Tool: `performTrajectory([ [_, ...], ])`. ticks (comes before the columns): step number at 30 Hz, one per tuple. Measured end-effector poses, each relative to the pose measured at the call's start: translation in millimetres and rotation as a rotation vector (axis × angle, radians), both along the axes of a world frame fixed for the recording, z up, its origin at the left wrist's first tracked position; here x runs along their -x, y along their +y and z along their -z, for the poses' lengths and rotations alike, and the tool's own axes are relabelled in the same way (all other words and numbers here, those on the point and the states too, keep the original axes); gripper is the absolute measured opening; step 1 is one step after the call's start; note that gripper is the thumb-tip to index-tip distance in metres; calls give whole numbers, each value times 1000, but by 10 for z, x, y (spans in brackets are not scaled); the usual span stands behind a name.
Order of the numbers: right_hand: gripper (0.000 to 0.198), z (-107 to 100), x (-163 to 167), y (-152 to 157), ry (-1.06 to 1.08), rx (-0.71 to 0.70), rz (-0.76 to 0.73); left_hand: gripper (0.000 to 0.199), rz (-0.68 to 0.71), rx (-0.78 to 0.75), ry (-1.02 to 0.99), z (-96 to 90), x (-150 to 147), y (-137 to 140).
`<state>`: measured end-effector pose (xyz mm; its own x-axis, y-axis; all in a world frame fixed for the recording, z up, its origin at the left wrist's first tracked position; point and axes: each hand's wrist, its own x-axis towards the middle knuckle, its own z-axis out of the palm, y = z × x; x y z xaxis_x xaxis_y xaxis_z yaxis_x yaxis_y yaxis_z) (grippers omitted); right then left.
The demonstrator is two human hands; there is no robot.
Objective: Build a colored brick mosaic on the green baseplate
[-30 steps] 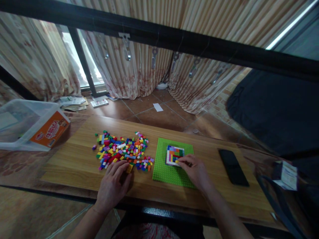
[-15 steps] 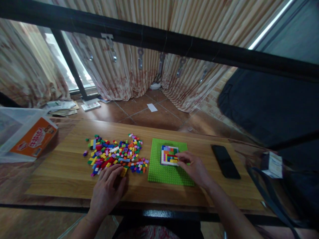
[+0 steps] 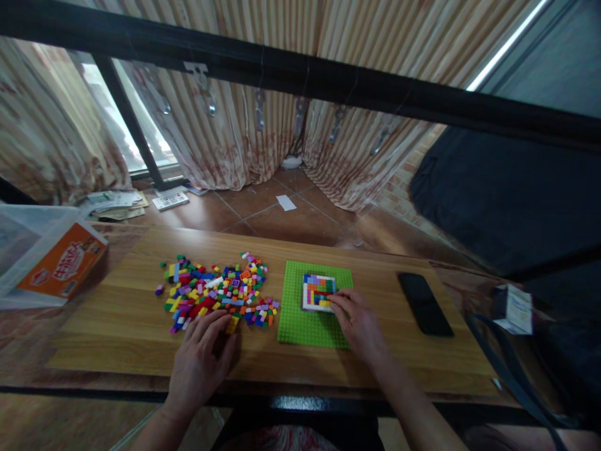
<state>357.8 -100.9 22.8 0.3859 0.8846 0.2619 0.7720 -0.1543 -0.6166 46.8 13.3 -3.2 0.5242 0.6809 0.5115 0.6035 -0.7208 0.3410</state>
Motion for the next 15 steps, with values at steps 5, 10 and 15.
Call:
performTrajectory([
  [5, 28, 62, 24, -1, 56, -39, 57, 26, 0, -4, 6, -1, -3, -10],
  [10, 26, 19, -5, 17, 158, 2, 43, 27, 2, -6, 18, 14, -6, -8],
  [15, 22, -48, -42, 34, 143, 31, -12, 27, 6, -2, 19, 7, -1, -11],
])
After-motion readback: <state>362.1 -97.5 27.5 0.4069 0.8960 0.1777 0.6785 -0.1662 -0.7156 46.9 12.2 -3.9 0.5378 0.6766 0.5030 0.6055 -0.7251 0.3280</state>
